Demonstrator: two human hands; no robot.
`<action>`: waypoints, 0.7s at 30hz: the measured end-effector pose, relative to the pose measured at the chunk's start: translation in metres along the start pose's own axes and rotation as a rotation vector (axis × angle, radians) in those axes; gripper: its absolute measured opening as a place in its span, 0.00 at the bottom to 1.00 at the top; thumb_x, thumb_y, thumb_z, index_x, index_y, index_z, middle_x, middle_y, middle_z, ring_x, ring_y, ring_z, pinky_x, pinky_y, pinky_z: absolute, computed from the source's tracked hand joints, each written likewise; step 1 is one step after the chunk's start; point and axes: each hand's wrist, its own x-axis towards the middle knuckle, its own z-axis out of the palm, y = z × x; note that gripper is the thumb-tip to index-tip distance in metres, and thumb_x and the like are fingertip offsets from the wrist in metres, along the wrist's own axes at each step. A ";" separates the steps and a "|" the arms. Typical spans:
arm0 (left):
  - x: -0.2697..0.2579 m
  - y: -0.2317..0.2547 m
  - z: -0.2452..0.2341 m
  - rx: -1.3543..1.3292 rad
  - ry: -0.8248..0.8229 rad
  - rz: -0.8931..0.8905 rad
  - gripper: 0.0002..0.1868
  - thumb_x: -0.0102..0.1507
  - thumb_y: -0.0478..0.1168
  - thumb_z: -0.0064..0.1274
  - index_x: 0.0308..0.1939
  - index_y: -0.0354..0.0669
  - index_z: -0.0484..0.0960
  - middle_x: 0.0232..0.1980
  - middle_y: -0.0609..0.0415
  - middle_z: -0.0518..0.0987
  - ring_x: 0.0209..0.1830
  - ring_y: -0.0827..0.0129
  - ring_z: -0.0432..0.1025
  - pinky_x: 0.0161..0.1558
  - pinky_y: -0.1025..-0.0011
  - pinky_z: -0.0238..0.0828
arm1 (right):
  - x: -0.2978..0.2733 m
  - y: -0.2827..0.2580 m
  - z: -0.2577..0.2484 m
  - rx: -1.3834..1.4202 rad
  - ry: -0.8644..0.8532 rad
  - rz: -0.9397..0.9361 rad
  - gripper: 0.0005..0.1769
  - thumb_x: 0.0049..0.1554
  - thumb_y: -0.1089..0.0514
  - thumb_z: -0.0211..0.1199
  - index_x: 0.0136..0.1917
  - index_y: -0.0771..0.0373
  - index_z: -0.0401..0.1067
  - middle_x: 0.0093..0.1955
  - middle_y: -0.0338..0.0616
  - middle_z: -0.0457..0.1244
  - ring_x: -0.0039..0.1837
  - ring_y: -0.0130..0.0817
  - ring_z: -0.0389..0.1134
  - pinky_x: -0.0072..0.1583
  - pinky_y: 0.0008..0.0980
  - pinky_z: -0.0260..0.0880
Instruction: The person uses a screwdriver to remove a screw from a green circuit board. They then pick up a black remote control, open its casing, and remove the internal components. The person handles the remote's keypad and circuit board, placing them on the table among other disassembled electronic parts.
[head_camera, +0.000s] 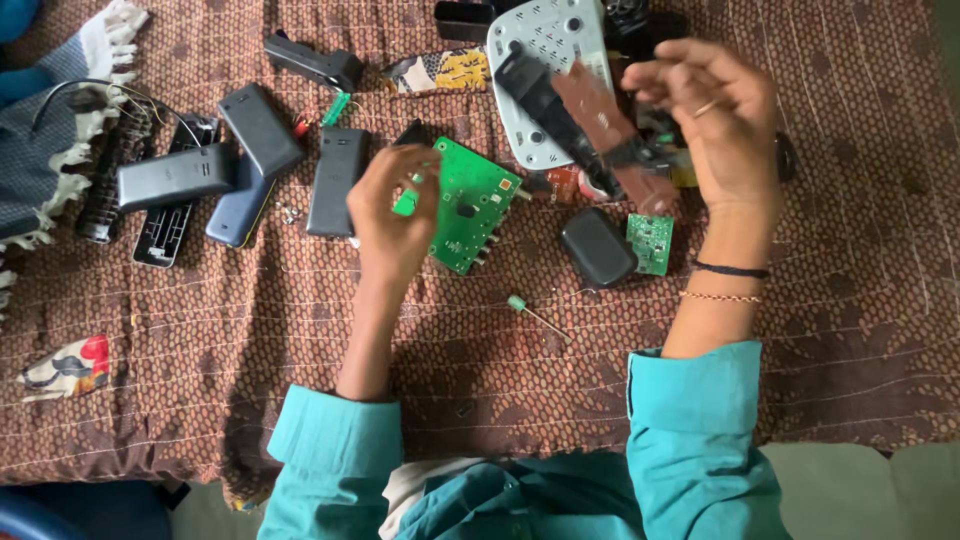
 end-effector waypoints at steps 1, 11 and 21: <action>0.004 0.006 0.005 -0.022 -0.046 0.008 0.14 0.62 0.22 0.53 0.50 0.35 0.82 0.50 0.49 0.82 0.43 0.69 0.79 0.43 0.74 0.75 | 0.001 0.003 0.000 -0.021 -0.008 0.000 0.13 0.71 0.60 0.61 0.65 0.69 0.72 0.60 0.53 0.70 0.62 0.39 0.75 0.66 0.36 0.77; 0.019 0.022 0.098 0.258 -0.405 0.371 0.31 0.53 0.28 0.58 0.62 0.42 0.77 0.68 0.50 0.74 0.73 0.55 0.63 0.72 0.52 0.54 | -0.027 0.018 -0.066 -0.945 0.252 0.123 0.10 0.68 0.61 0.69 0.60 0.70 0.78 0.54 0.51 0.73 0.55 0.33 0.73 0.58 0.30 0.73; 0.022 0.005 0.078 0.390 -0.316 0.373 0.31 0.53 0.27 0.57 0.62 0.41 0.78 0.59 0.50 0.75 0.68 0.56 0.65 0.73 0.52 0.53 | -0.027 0.028 -0.059 -0.865 0.108 0.191 0.26 0.51 0.68 0.78 0.61 0.68 0.73 0.53 0.45 0.69 0.53 0.29 0.72 0.53 0.30 0.74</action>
